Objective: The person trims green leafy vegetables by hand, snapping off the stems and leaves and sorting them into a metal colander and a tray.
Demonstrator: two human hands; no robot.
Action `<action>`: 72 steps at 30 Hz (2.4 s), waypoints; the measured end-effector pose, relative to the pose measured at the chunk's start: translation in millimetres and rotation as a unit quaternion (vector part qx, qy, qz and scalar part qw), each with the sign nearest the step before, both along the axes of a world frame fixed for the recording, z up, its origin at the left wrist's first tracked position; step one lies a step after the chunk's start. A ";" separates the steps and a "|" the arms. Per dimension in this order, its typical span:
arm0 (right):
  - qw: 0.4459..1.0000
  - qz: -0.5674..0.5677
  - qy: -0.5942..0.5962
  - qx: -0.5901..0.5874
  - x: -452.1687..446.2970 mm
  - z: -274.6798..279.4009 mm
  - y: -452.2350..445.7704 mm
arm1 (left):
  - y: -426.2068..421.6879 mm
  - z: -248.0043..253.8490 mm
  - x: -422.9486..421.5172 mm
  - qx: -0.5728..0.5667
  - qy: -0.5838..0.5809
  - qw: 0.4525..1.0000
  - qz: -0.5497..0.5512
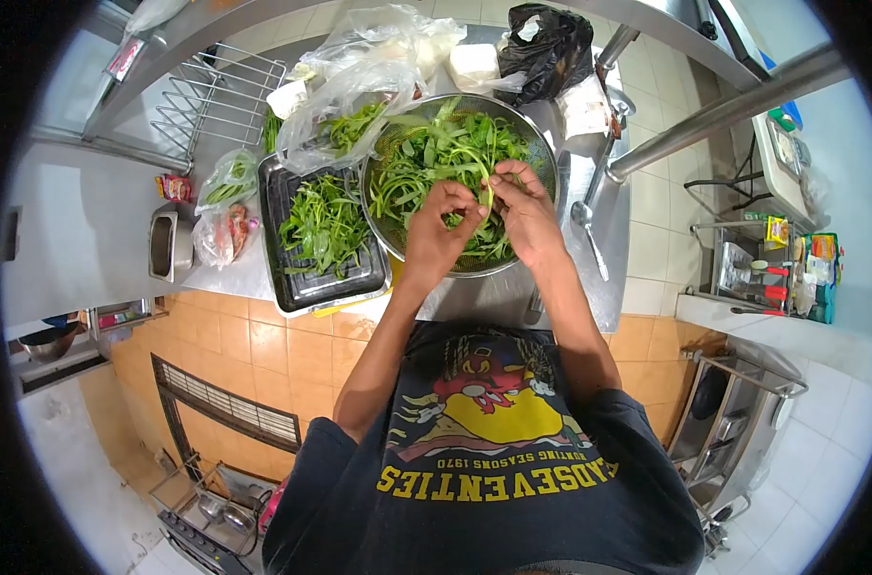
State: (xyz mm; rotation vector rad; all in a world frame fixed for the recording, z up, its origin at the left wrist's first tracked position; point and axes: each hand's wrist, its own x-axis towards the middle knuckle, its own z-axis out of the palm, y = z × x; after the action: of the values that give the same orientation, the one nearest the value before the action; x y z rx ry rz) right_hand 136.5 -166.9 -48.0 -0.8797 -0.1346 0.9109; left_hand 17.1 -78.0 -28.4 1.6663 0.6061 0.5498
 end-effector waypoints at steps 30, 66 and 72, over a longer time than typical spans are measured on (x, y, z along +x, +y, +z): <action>0.667 -0.089 -0.707 -0.219 13.2 49.9 -9.3 | 37.4 25.0 -17.4 0.175 -0.039 0.983 0.042; 0.824 -0.056 -0.532 -0.187 19.1 46.1 -3.4 | 91.2 23.2 -0.1 -0.026 -0.059 0.997 -0.030; 0.834 -0.019 -0.526 -0.167 11.9 51.3 1.7 | 58.7 27.5 9.2 -0.059 -0.088 0.994 -0.033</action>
State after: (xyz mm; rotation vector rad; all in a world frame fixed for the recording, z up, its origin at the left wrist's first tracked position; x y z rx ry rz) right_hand 148.4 -165.3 3.4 -1.6429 -0.9274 0.3126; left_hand 26.3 -19.3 -0.9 1.5030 0.4453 0.5936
